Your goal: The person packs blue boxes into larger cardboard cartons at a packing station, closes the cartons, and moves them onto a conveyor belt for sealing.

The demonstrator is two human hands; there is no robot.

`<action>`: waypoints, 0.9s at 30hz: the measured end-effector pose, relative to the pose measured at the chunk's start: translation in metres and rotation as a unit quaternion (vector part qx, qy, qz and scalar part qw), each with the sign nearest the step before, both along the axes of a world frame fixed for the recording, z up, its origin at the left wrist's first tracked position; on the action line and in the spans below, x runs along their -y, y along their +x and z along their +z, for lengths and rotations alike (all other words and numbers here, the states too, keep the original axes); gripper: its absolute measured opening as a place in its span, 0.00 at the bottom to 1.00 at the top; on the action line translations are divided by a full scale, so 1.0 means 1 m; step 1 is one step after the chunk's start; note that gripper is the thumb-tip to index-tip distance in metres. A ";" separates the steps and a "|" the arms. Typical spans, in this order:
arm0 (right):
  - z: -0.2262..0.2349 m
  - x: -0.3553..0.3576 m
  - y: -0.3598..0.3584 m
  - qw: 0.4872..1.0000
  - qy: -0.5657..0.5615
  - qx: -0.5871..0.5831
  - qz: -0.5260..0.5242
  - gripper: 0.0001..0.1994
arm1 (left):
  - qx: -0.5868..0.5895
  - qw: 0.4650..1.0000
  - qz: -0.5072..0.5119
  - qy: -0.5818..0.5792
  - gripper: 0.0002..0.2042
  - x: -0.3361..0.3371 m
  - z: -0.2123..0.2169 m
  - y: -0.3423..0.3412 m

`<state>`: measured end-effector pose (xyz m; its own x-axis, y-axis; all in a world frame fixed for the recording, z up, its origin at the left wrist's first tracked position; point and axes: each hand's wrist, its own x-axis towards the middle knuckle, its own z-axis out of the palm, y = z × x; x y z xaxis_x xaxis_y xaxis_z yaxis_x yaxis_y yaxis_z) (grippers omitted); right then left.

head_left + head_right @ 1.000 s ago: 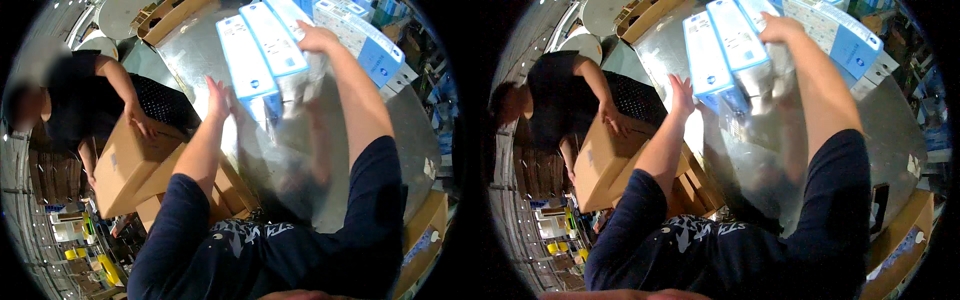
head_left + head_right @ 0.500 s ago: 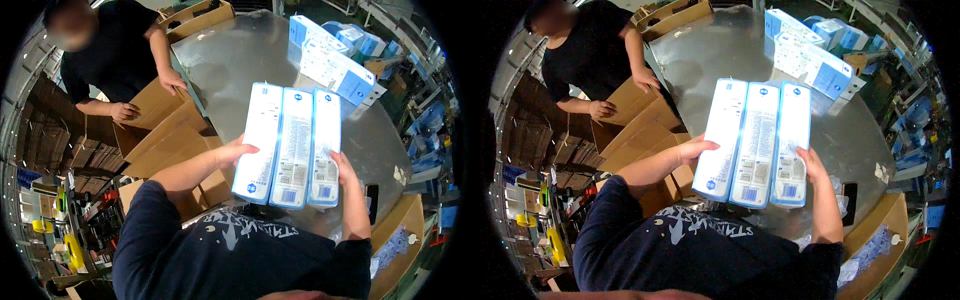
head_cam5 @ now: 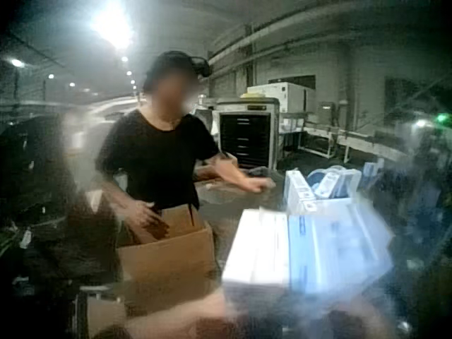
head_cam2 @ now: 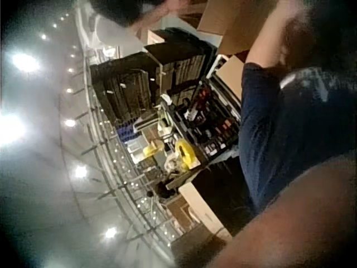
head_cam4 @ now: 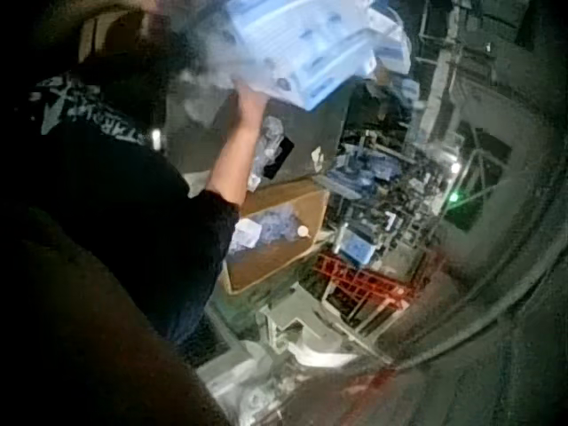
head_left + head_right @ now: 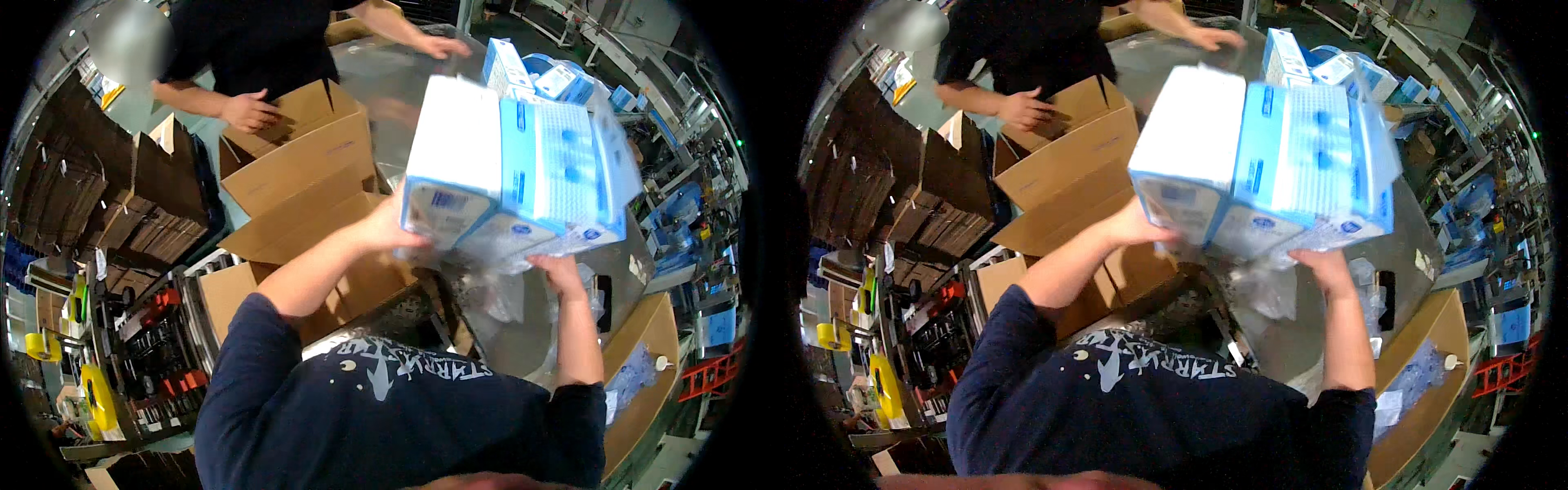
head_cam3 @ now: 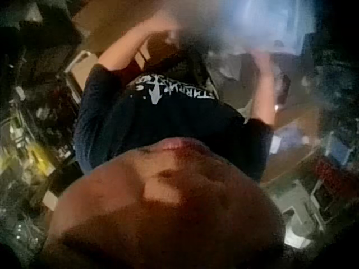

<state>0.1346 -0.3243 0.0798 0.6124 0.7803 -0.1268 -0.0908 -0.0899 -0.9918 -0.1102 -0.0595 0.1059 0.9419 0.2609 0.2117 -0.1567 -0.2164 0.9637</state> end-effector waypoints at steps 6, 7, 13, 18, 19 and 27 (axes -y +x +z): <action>0.089 -0.053 -0.139 0.957 0.080 0.108 0.256 0.18 | -0.313 0.916 0.169 0.188 0.24 -0.043 0.202 -0.176; 0.090 -0.057 -0.164 0.922 -0.007 0.136 0.363 0.19 | -0.283 0.930 0.119 0.200 0.26 -0.079 0.203 -0.218; 0.038 -0.041 -0.173 0.858 -0.131 -0.089 0.488 0.23 | -0.464 0.880 0.074 0.062 0.33 -0.042 0.023 -0.241; 0.000 0.003 -0.098 0.956 -0.257 0.125 0.067 0.16 | -0.457 0.841 0.115 0.265 0.33 -0.055 -0.110 -0.179; -0.014 0.021 -0.075 0.914 -0.310 0.263 -0.010 0.19 | -0.460 0.833 0.135 0.277 0.36 -0.059 -0.125 -0.172; -0.107 0.125 0.032 0.850 -0.430 0.271 -0.143 0.25 | -0.659 0.698 -0.169 0.223 0.33 0.016 -0.227 -0.242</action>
<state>0.1663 -0.4497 -0.0270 0.9112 0.3520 -0.2140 0.2181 -0.8529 -0.4743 -0.3526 -0.0750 -0.1214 0.3858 0.1614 -0.9084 0.6880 -0.7063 0.1667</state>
